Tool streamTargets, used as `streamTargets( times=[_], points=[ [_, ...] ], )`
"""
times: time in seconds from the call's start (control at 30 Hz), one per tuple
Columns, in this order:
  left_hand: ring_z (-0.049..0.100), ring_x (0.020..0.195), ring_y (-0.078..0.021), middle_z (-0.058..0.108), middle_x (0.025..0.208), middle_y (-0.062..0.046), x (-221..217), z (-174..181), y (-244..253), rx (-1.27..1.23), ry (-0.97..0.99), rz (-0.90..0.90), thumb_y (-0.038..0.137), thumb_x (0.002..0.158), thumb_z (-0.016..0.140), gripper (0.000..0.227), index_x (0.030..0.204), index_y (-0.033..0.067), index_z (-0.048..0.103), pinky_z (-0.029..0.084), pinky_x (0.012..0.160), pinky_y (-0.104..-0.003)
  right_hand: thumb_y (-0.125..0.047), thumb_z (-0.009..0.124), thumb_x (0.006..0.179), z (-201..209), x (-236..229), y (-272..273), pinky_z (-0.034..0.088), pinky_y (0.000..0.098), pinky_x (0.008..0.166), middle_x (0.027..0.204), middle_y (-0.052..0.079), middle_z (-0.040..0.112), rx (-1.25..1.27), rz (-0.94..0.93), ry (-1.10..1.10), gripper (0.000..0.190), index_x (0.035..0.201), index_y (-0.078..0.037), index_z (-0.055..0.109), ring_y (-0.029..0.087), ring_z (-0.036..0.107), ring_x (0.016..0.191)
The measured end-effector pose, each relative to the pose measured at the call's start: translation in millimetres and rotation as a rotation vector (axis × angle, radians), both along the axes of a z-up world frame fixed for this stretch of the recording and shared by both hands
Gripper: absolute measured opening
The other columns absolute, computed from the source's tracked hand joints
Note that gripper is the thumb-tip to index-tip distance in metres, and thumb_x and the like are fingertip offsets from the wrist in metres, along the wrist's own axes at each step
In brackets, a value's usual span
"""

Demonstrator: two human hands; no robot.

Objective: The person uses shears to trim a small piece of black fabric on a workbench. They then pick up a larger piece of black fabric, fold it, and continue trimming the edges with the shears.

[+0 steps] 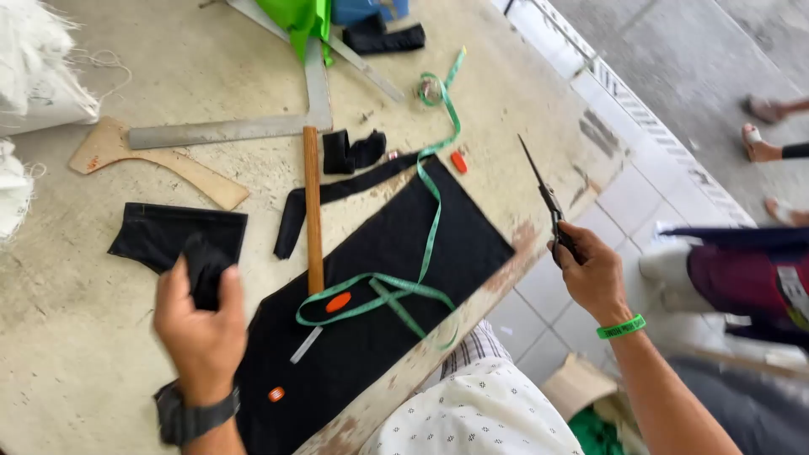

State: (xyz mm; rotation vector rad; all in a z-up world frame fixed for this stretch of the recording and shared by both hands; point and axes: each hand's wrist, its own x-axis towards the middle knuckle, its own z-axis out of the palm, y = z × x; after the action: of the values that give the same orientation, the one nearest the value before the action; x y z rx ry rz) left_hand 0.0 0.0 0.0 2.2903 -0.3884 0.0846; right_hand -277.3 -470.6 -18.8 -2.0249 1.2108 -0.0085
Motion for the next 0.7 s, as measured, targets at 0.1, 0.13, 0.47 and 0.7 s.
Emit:
streamTargets(
  times=[0.1, 0.13, 0.47, 0.7],
  points=[
    [0.060, 0.099, -0.0641, 0.062, 0.107, -0.039, 2, -29, -103, -0.067, -0.219, -0.107, 0.001, 0.092, 0.090, 0.055, 0.135, -0.0204, 0.062, 0.051, 0.084, -0.069, -0.010, 0.083, 0.102, -87, -13, -71, 0.063, 0.0435, 0.081, 0.109, 0.020, 0.082, -0.218, 0.163, 0.016, 0.044, 0.146, -0.015, 0.079, 0.036, 0.079, 0.095],
    [0.060, 0.099, -0.0641, 0.062, 0.107, -0.039, 3, -53, -130, -0.064, -0.242, -0.079, 0.001, 0.092, 0.090, 0.055, 0.135, -0.0204, 0.062, 0.051, 0.084, -0.069, -0.010, 0.083, 0.102, -117, -9, -93, 0.063, 0.0435, 0.081, 0.109, 0.020, 0.082, -0.222, 0.190, -0.010, 0.044, 0.146, -0.015, 0.079, 0.036, 0.079, 0.095],
    [0.066, 0.134, -0.0472, 0.045, 0.168, -0.020, 73, -310, -205, 0.544, 0.041, -0.041, 0.014, 0.109, 0.063, 0.051, 0.157, 0.0072, 0.048, 0.066, 0.091, -0.063, -0.009, 0.075, 0.100, -304, 23, -178, 0.060, 0.0444, 0.092, 0.126, 0.013, 0.075, -0.861, 0.671, -0.341, 0.042, 0.142, -0.016, 0.073, 0.035, 0.073, 0.113],
    [0.067, 0.080, -0.0552, 0.058, 0.089, -0.020, 66, -116, -233, 0.134, -0.589, 0.096, 0.007, 0.103, 0.071, 0.017, 0.117, -0.0023, 0.069, 0.057, 0.067, -0.052, -0.019, 0.073, 0.099, -305, 11, -175, 0.050, 0.0487, 0.091, 0.125, 0.013, 0.064, -0.698, 0.643, -0.312, 0.037, 0.137, -0.016, 0.073, 0.039, 0.065, 0.114]
  ],
)
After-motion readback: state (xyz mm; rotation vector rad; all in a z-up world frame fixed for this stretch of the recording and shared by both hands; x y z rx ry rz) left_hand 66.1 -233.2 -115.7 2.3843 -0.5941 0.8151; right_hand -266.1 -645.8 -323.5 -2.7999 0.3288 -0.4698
